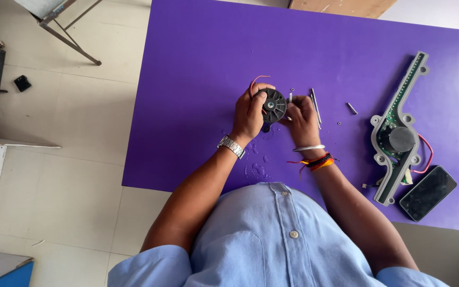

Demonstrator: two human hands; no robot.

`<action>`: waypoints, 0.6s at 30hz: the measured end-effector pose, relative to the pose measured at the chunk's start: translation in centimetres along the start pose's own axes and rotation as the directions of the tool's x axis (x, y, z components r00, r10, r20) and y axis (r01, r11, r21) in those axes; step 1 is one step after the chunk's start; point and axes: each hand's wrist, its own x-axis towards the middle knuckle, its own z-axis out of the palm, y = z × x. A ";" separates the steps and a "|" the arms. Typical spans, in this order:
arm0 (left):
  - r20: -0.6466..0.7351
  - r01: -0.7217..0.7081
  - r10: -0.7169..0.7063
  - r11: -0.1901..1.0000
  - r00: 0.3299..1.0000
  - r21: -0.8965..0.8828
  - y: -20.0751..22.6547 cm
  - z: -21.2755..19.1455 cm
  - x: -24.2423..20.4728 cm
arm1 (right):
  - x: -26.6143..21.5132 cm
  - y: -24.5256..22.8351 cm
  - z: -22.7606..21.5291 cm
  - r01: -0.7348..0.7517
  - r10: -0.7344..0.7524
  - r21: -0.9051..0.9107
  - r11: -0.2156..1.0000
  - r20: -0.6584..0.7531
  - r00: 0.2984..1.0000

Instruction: The person works at a table on a small cylindrical electric motor, using a screwdriver and a pencil-like tool to pry and unscrew its end cap. They separate the motor housing, lift out the internal fan and rotor assembly, and continue working on the exposed components with the screwdriver.

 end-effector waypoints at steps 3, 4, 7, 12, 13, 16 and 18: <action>-0.015 0.038 -0.037 0.998 0.999 0.054 0.7 0.1 -0.2 | -1.0 -1.5 -1.3 0.157 -0.164 -0.179 0.971 -0.026 0.986; -0.015 0.039 -0.039 0.998 0.999 0.054 0.7 0.1 -0.2 | -1.4 -2.4 -1.2 0.155 -0.162 -0.179 0.971 -0.026 0.986; -0.015 0.032 -0.032 0.999 0.999 -0.011 0.3 0.1 -0.3 | -2.3 -4.9 -1.0 0.250 -0.270 -0.436 0.864 0.016 0.963; -0.010 -0.005 0.006 0.998 1.000 0.065 0.5 0.0 -0.3 | -2.8 -7.7 -0.3 0.368 -0.385 -0.363 0.856 0.028 0.923; -0.009 -0.005 0.005 0.998 1.000 0.065 0.3 -0.1 -0.3 | -2.6 -7.9 -0.3 0.367 -0.384 -0.363 0.857 0.027 0.923; -0.005 -0.051 0.051 0.999 0.999 0.008 -0.1 0.1 -0.1 | -1.7 -8.3 -2.2 0.303 -0.372 -0.474 0.826 -0.056 0.926; -0.003 0.006 -0.006 1.000 1.000 0.007 0.2 0.1 -0.1 | -0.9 -7.4 -5.7 0.315 -0.438 -0.569 0.760 -0.091 0.894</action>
